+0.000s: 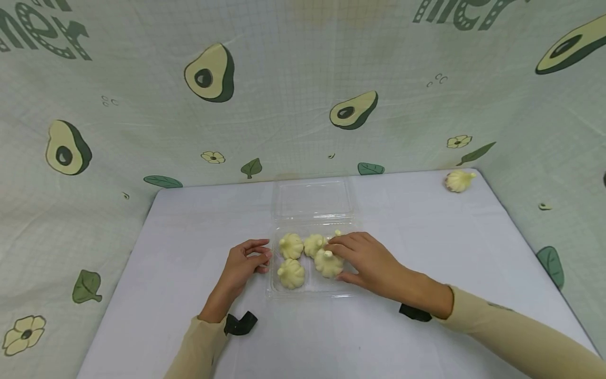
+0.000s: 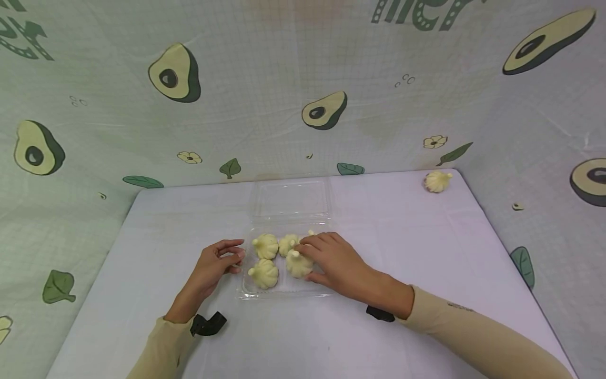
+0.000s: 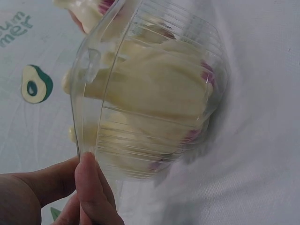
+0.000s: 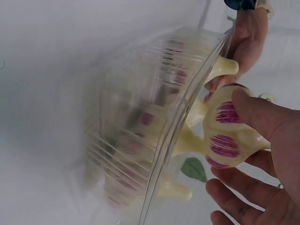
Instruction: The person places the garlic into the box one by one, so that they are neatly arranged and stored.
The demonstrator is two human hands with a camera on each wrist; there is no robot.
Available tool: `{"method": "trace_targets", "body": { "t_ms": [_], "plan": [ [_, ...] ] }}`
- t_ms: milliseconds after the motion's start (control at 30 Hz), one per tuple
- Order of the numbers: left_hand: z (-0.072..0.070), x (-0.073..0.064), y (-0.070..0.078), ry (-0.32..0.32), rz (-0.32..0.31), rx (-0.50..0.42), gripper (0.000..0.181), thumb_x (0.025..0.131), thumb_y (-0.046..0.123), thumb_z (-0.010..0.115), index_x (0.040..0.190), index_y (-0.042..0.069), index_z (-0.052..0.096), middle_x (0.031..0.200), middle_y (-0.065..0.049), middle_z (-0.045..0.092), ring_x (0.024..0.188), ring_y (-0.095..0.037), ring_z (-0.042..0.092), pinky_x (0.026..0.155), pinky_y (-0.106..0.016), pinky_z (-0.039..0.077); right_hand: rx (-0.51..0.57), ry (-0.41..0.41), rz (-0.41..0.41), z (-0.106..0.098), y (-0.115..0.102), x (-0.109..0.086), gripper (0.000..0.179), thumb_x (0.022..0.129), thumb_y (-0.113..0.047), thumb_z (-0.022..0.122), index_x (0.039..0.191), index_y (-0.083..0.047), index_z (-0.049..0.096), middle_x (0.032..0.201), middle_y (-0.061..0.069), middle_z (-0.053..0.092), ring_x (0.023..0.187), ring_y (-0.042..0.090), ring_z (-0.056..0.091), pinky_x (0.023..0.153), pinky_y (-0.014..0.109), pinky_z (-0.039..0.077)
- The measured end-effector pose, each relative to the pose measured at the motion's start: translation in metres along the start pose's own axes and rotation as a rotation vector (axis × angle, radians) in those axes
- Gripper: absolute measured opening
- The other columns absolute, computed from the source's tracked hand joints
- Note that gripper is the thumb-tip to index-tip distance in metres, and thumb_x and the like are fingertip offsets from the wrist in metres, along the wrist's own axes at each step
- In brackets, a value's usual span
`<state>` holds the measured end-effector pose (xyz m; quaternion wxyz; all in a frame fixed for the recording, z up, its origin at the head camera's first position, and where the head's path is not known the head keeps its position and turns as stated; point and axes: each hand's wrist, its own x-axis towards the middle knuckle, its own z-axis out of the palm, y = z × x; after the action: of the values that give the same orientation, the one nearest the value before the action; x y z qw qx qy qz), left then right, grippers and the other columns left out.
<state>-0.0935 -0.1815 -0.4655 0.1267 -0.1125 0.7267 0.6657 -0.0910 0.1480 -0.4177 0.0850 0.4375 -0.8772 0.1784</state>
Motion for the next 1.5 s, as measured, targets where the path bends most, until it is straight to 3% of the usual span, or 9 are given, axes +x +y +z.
{"method": "trace_targets", "body": {
  "t_ms": [633,1100,1500],
  "plan": [
    [0.002,0.0,0.001,0.006,0.007,0.009,0.038,0.1,-0.002,0.068,0.138,-0.007,0.062,0.104,-0.009,0.065,0.081,-0.014,0.067,0.065,-0.021,0.06,-0.112,-0.104,-0.109,0.012,-0.007,0.015,0.065,0.078,-0.029,0.097,0.133,-0.009,0.07,0.13,0.005,0.07,0.122,0.026,0.063,0.107,0.046,0.051],
    [0.002,0.002,0.001,0.011,-0.001,0.005,0.039,0.1,-0.003,0.069,0.138,-0.006,0.062,0.105,-0.009,0.066,0.081,-0.013,0.067,0.065,-0.021,0.06,-0.116,-0.147,-0.1,0.023,-0.008,0.018,0.063,0.074,-0.027,0.099,0.129,-0.014,0.071,0.122,0.003,0.065,0.117,0.026,0.061,0.11,0.051,0.05],
    [0.002,0.0,0.001,0.021,-0.012,0.009,0.039,0.1,-0.002,0.069,0.138,-0.005,0.063,0.105,-0.009,0.066,0.081,-0.012,0.067,0.064,-0.021,0.06,-0.111,-0.194,-0.088,0.029,-0.011,0.021,0.062,0.073,-0.023,0.099,0.128,-0.015,0.071,0.121,0.003,0.065,0.115,0.025,0.062,0.107,0.047,0.052]
  ]
}}
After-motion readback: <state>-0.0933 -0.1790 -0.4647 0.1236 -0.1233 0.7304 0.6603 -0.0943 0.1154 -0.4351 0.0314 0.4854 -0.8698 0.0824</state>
